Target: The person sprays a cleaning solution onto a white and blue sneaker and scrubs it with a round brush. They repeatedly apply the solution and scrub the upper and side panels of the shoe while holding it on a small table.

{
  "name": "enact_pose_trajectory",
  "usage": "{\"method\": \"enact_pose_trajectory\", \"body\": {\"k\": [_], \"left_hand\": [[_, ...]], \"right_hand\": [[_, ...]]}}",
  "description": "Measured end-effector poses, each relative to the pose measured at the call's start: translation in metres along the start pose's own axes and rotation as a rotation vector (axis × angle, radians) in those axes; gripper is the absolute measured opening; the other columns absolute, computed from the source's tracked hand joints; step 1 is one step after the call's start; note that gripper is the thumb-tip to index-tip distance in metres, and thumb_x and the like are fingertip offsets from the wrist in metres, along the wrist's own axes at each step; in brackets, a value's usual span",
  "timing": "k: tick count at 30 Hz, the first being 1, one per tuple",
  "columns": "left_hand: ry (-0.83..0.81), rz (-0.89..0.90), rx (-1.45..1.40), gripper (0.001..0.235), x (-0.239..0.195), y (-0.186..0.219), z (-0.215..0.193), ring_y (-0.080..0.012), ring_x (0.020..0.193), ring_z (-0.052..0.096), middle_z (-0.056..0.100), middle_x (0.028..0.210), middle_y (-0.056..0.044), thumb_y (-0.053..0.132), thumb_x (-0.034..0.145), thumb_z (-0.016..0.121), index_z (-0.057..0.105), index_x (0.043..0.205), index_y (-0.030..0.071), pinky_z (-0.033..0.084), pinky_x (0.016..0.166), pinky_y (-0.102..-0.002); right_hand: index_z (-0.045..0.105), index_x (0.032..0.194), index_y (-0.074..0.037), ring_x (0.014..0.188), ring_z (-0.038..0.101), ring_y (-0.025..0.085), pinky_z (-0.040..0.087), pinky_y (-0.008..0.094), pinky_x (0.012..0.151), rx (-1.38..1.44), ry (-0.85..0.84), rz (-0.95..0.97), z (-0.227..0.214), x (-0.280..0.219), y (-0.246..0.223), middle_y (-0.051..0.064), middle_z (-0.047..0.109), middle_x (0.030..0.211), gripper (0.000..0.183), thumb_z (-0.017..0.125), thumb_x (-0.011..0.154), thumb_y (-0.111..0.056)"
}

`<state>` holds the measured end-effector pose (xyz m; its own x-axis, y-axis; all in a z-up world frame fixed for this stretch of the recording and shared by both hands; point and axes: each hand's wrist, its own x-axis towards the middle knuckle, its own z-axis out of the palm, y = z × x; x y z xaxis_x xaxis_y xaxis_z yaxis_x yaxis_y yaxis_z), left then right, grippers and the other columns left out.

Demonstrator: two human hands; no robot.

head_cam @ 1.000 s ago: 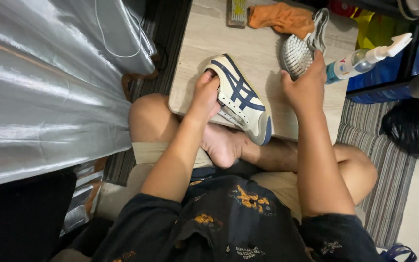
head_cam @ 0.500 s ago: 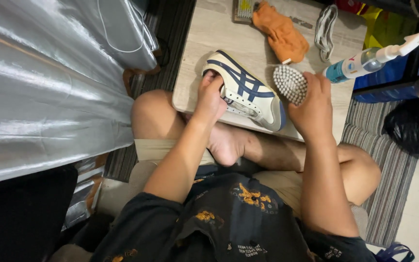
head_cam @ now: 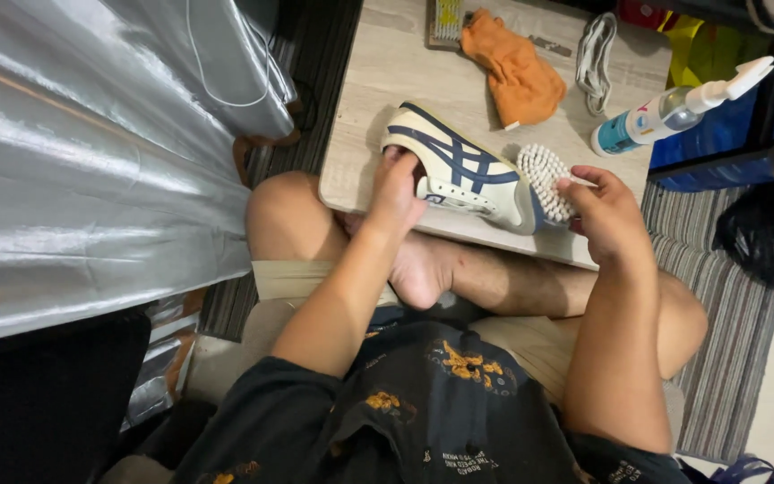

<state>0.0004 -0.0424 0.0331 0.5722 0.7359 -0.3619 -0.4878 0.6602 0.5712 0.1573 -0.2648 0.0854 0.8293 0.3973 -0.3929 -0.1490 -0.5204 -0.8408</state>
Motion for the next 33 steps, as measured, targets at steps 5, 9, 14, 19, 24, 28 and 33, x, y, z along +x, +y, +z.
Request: {"method": "enact_pose_trajectory", "body": {"k": [5, 9, 14, 19, 24, 28, 33], "left_hand": [[-0.023, -0.008, -0.084, 0.018, 0.002, -0.019, -0.002, -0.028, 0.086, 0.072, 0.073, 0.094, -0.015, -0.002, 0.085, 0.065, 0.071, 0.102, 0.003, 0.061, 0.077, -0.043], [-0.042, -0.078, -0.173, 0.015, 0.01, -0.031, -0.008, -0.0295, 0.086, 0.073, 0.075, 0.091, -0.015, 0.001, 0.084, 0.063, 0.069, 0.097, 0.005, 0.06, 0.072, -0.044], [-0.092, -0.206, -0.293, 0.004, 0.002, -0.049, -0.006, -0.0181, 0.07, 0.069, 0.071, 0.076, -0.004, 0.011, 0.086, 0.063, 0.067, 0.086, 0.012, 0.055, 0.065, -0.029], [-0.1, -0.304, -0.263, 0.015, -0.003, -0.039, -0.008, -0.0206, 0.066, 0.067, 0.07, 0.071, -0.005, 0.024, 0.087, 0.065, 0.066, 0.074, 0.017, 0.055, 0.061, -0.03], [-0.298, -0.431, 0.157, 0.018, 0.014, -0.03, -0.047, -0.0256, 0.076, 0.075, 0.076, 0.088, -0.017, 0.007, 0.088, 0.057, 0.069, 0.1, 0.005, 0.059, 0.07, -0.032], [-0.401, -0.51, 0.717, 0.029, -0.004, 0.062, -0.011, -0.02, 0.078, 0.077, 0.077, 0.089, -0.016, 0.007, 0.09, 0.048, 0.071, 0.105, 0.0, 0.062, 0.077, -0.03], [-0.45, 0.069, 1.199, 0.024, 0.02, 0.136, 0.034, -0.014, 0.055, 0.064, 0.067, 0.063, -0.004, 0.005, 0.079, 0.053, 0.075, 0.086, 0.015, 0.049, 0.053, -0.022]], "right_hand": [[0.062, 0.134, 0.003, 0.095, 0.072, 0.023, 0.062, 0.037, 0.079, 0.478, -0.049, -0.058, -0.006, -0.001, 0.002, 0.017, 0.07, 0.11, 0.051, 0.069, 0.088, -0.016], [0.05, 0.146, 0.005, 0.11, 0.068, 0.028, 0.065, 0.037, 0.072, 0.717, -0.137, -0.169, 0.002, -0.052, -0.054, 0.017, 0.066, 0.127, 0.073, 0.062, 0.079, -0.023], [0.055, 0.127, 0.006, 0.122, 0.057, 0.042, 0.049, 0.048, 0.105, -0.189, 0.166, -0.876, 0.044, -0.077, -0.062, 0.025, 0.057, 0.129, 0.05, 0.069, 0.079, 0.001], [0.053, 0.124, 0.011, 0.124, 0.057, 0.055, 0.047, 0.055, 0.106, -0.31, 0.302, -0.978, 0.062, -0.094, -0.051, 0.034, 0.055, 0.133, 0.055, 0.071, 0.072, 0.011], [0.046, 0.127, 0.006, 0.13, 0.056, 0.051, 0.046, 0.053, 0.109, -0.181, 0.263, -0.665, 0.046, -0.107, -0.04, 0.033, 0.056, 0.143, 0.056, 0.07, 0.076, 0.005], [0.047, 0.127, 0.003, 0.128, 0.06, 0.047, 0.05, 0.051, 0.104, -0.139, 0.23, -0.59, 0.034, -0.104, -0.037, 0.029, 0.062, 0.138, 0.057, 0.073, 0.077, 0.001], [0.055, 0.129, -0.007, 0.106, 0.066, 0.029, 0.052, 0.043, 0.092, -0.114, 0.235, -0.485, 0.023, -0.091, -0.011, 0.016, 0.07, 0.112, 0.058, 0.078, 0.075, -0.009]]}}
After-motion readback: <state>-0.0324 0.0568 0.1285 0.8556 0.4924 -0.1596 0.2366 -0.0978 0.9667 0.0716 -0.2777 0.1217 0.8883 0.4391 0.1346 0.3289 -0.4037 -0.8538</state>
